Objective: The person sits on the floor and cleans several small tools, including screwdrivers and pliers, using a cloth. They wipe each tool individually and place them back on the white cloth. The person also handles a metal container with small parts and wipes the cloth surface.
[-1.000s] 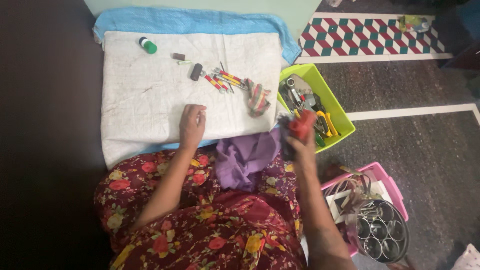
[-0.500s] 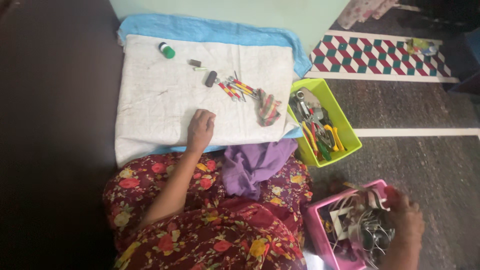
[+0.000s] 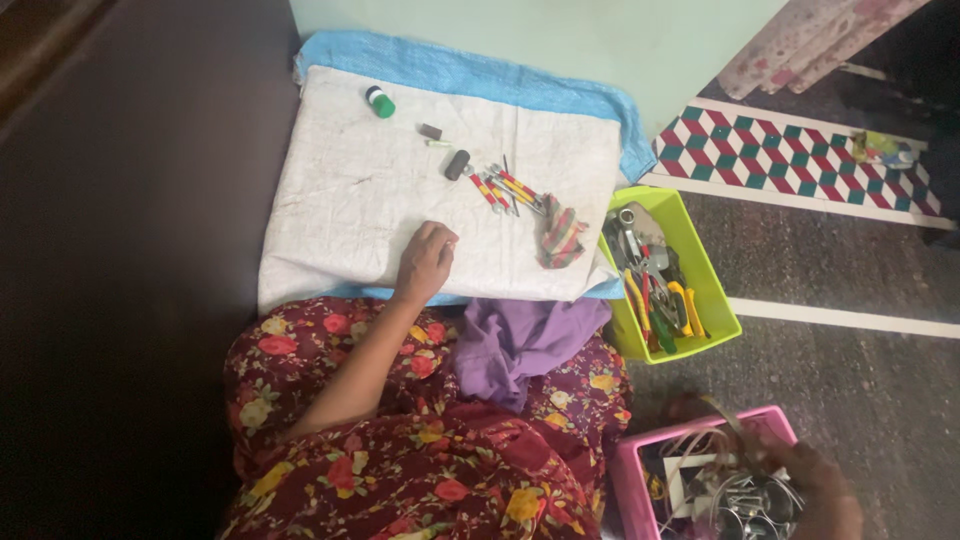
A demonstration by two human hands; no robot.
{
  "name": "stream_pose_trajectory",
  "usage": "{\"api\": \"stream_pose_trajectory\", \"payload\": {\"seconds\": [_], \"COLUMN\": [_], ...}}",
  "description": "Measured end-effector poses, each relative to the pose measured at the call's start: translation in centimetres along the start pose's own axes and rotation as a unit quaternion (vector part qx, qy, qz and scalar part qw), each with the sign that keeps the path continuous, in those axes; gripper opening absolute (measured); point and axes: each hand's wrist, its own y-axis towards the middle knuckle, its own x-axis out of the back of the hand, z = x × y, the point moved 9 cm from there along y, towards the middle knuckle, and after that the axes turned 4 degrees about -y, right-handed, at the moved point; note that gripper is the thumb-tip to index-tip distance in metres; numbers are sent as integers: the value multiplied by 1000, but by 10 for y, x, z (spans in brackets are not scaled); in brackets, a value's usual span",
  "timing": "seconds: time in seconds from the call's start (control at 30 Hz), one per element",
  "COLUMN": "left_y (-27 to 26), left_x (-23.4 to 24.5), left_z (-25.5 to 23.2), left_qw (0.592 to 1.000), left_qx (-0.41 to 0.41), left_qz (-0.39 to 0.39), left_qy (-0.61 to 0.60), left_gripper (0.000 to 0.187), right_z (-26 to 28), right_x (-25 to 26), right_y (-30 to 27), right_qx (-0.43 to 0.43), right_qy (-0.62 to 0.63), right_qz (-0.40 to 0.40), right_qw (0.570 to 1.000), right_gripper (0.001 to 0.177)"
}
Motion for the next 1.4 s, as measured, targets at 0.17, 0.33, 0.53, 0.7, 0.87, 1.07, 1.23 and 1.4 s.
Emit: {"api": "stream_pose_trajectory", "payload": {"seconds": [0.17,0.33,0.53,0.7,0.87,1.07,1.23,1.4], "left_y": [-1,-1,-2,-3,-4,-4,-1,11], "left_x": [-3,-3,-1,1,2,0,-4,11], "left_z": [3,2,0,-2,0,7,28,61], "left_qw": [1000,1000,1000,1000,999,1000,998,996], "left_qx": [5,-2,-8,-19,-14,-8,23,67], "left_qz": [2,1,-9,-24,-30,-29,-10,-5], "left_qy": [13,10,6,-1,-4,-7,-50,-50], "left_gripper": [12,12,13,15,14,10,5,7], "right_z": [-7,-15,-22,-25,-28,-17,0,31], "right_x": [-3,11,15,8,12,17,26,41], "right_y": [-7,-16,-17,-21,-28,-24,-18,0], "right_qx": [-13,-11,-15,-18,-14,-9,-6,1], "right_qy": [53,96,121,123,124,134,142,156], "right_qz": [-41,-64,-68,-65,-68,-69,-74,-77], "right_qw": [998,993,990,990,990,988,987,985], "right_gripper": [50,48,47,46,45,44,43,43]}}
